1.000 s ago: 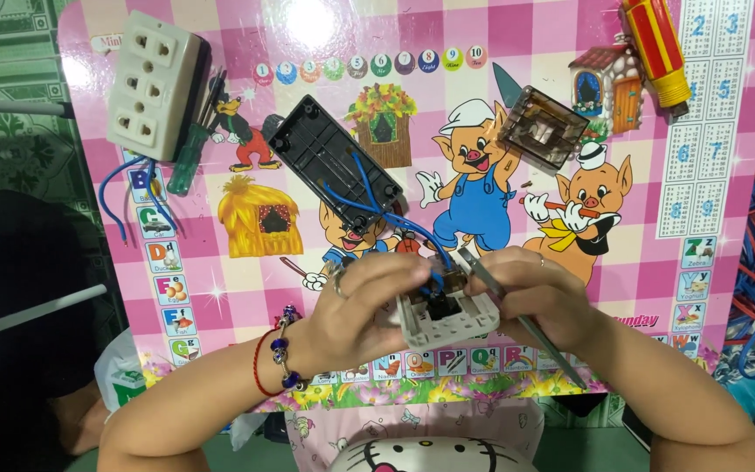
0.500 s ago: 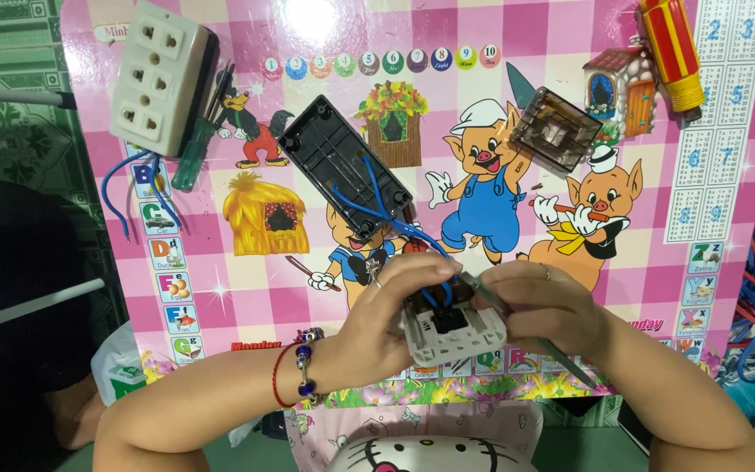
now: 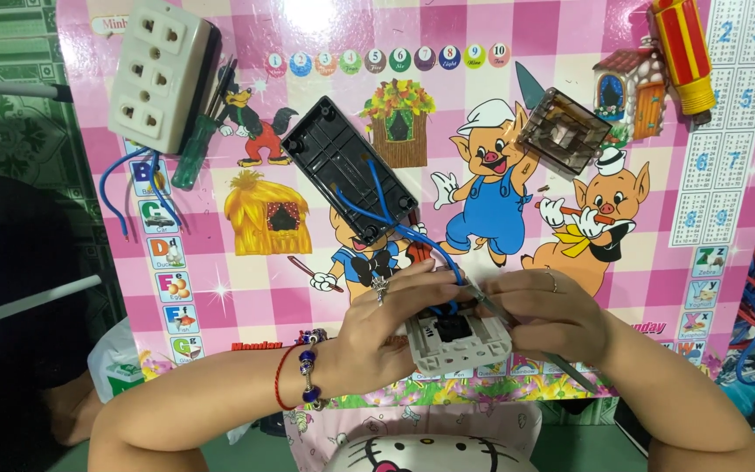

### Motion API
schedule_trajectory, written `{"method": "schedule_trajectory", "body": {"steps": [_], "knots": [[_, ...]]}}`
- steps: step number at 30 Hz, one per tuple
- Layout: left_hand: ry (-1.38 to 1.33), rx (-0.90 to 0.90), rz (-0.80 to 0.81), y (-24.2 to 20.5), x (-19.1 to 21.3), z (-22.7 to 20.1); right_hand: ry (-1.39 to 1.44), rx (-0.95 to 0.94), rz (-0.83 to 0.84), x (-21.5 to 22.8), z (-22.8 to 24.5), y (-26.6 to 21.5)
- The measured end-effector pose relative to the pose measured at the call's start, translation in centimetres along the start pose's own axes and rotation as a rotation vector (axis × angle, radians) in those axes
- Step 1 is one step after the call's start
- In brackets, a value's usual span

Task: The person uses a screwdriver to tighten screws on the internal terminals of a white electrical outlet while holding it with the other hand. They then place the outlet down and pick up another outlet to repeat the process.

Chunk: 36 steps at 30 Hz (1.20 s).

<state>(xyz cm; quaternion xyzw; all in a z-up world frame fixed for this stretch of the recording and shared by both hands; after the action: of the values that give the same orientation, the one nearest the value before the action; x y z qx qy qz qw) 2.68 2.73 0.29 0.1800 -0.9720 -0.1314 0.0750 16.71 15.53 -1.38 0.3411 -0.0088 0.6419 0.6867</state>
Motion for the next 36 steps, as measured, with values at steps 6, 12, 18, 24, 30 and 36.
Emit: {"method": "schedule_trajectory", "body": {"steps": [6, 12, 18, 24, 30, 36], "knots": [[0.020, -0.004, 0.053, 0.6, 0.1, 0.1, -0.007, -0.292, -0.183, 2.9, -2.4, -0.2], [0.058, -0.029, 0.065, 1.0, 0.1, -0.2, -0.345, -0.354, -0.265, 4.2, -3.5, 1.7], [-0.005, 0.016, 0.072, 0.3, -0.3, 0.7, -0.562, -0.345, 0.005, 2.5, -2.7, 5.0], [0.028, -0.047, 0.059, 0.1, -0.3, 0.4, -0.642, -0.331, 0.095, 0.7, -2.9, 5.2], [0.009, -0.033, 0.118, 0.2, -0.6, 0.6, -0.633, -0.343, 0.099, 0.3, -2.8, 5.1], [-0.077, -0.047, 0.180, -0.1, -1.1, 1.2, -0.622, -0.499, -0.517, 10.2, -3.5, -0.9]]}}
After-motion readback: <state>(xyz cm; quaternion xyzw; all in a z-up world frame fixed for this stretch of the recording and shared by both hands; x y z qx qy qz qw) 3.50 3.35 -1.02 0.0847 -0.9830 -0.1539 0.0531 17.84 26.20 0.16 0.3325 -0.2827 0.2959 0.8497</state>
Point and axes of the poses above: each hand's wrist, its own y-axis towards the middle knuckle, its own x-axis out of the back of the hand, z = x × y, the point moved 8 cm from there along y, towards the middle knuckle, and after that the axes turned 3 degrees about -x, right-handed, at the moved point
